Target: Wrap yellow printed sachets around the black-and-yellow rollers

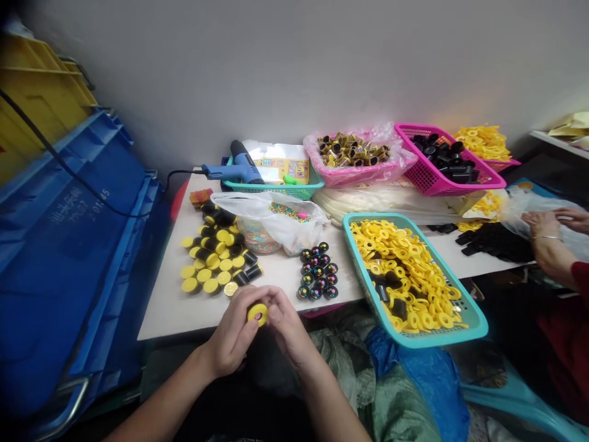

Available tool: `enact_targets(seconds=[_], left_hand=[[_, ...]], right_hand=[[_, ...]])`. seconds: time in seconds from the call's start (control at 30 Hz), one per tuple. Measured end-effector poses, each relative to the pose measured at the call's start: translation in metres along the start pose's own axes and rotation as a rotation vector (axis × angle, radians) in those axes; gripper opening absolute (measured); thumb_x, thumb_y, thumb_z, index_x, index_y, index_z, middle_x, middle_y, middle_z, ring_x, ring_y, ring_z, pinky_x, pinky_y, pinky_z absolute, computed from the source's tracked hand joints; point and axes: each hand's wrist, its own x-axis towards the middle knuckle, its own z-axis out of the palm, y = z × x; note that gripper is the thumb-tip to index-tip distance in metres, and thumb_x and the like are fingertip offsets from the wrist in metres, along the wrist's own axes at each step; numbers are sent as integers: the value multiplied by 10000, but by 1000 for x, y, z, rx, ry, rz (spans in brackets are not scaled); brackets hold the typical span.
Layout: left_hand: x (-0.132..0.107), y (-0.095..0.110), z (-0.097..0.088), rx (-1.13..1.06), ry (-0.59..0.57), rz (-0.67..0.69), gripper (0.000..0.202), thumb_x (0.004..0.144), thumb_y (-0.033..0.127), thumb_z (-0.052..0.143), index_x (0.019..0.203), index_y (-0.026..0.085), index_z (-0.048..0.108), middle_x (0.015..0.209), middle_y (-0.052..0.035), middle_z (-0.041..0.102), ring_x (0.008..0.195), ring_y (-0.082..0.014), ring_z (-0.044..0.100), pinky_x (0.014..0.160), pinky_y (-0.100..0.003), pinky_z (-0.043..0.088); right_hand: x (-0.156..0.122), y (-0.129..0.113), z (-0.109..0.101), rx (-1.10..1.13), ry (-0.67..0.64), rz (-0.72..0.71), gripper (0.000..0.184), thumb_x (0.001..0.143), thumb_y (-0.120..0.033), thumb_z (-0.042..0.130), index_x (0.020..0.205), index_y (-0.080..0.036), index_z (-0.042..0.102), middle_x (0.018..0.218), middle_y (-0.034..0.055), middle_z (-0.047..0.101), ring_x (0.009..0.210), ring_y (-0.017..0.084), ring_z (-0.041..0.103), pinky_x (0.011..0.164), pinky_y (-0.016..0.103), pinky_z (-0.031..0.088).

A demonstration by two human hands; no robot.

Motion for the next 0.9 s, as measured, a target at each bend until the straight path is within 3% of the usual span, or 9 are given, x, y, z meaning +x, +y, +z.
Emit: enact_targets(seconds=[0.1,0.2,0.3,0.43,0.53,0.63,0.77,0.9], left_hand=[[1,1,4,145,76,159,554,862,189,405,1385,167,221,1146,-138,504,1070,-268,456,933,-494,354],[4,2,10,102,139,237,536,837,183,422,1348,172,261,1062,-111,523,1007,-254,478,873,-467,387],[7,2,15,3,170,208,435,846,188,405,1272,219,321,967,-75,529,940,-239,487,818,-440,417],[9,3,16,-184,126,52,351,911,278,337,1257,266,282,983,-79,517,958,-241,498,840,-449,424],[7,-1,17,-304,100,23,411,934,377,296,1318,289,178,990,-76,508,944,-230,506,840,-443,427],[5,-8,19,-203,32,74,479,918,411,373,1342,289,186,1028,-80,528,1009,-244,489,892,-456,390],[2,-14,21,-3,2,140,474,897,398,452,1320,268,280,1134,-101,514,1079,-259,456,924,-445,370],[-2,-9,13,34,-87,53,438,914,337,418,1319,237,284,1128,-109,496,1068,-253,429,919,-438,381]], right_hand=[[-2,-5,5,-12,-135,23,553,703,-572,656,1078,-169,613,1130,100,583,1087,261,509,969,396,369],[-2,-3,11,8,-96,-26,485,664,-550,684,948,-158,647,1059,107,615,1072,300,514,973,436,357],[-2,1,12,53,-14,-52,444,668,-531,678,936,-178,647,1033,93,623,1041,290,526,952,422,376],[-7,-2,1,81,-19,23,503,717,-638,569,957,-204,655,1026,85,616,1019,266,533,909,385,408],[-11,-5,-9,98,-82,119,612,705,-718,499,1013,-213,657,1016,89,608,995,260,540,884,380,424],[-10,-2,-9,42,-70,58,647,640,-696,598,1087,-230,636,1053,79,593,1026,259,524,898,364,420],[-6,6,-4,-58,32,-65,443,716,-574,625,978,-219,667,974,57,613,964,231,539,903,342,407],[-5,7,-13,-173,-43,-22,489,742,-602,587,1016,-204,656,926,43,624,898,210,552,857,330,424]])
